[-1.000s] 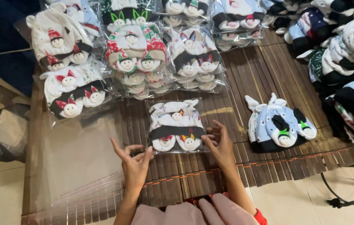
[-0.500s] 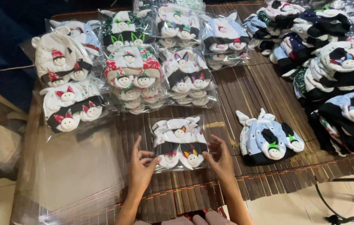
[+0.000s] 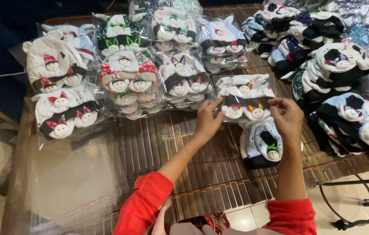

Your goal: Folding baby hats and placing them into individual plastic bags for packaging.

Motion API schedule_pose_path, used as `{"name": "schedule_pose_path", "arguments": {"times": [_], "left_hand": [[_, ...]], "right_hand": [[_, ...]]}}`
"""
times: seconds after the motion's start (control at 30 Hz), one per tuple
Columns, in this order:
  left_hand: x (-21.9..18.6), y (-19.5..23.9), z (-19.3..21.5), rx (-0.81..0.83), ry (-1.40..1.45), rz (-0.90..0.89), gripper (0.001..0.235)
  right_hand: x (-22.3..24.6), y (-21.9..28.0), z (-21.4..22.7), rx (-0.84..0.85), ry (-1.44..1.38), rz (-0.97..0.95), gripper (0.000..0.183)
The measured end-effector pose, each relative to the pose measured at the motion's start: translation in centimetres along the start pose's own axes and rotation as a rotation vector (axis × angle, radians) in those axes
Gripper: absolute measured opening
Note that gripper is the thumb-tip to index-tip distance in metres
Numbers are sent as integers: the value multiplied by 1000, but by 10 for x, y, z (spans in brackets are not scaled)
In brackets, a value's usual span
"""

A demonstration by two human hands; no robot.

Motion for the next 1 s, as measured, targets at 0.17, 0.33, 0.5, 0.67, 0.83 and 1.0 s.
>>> {"name": "schedule_pose_path", "arguments": {"times": [0.17,0.33,0.5,0.67,0.83,1.0], "left_hand": [[38,-35,-67,47,16,168,63],[41,-35,-78,111,11,200,78],[-14,-6,-54,297,66,-19,81],[-11,46,-55,461,129,-159,65],[-10,78,-41,604,133,-98,56],[-2,87,-45,611,27,-11,27]], "right_hand": [[-61,-57,-45,-15,96,-31,21],[-146,-87,-122,8,127,-99,25],[-157,-100,-155,62,87,-137,29],[-128,-103,-152,124,104,-41,25],[-70,-79,-90,236,93,4,25],[-2,-17,7,267,97,120,32]]}}
Point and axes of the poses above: each hand's wrist, its own y-axis away from the middle knuckle, its own z-axis out of the back of the hand, x = y × z, the point moved 5 cm from there along -y, towards the middle knuckle, and after that the axes turned 4 degrees about z, right-handed, at the moved point
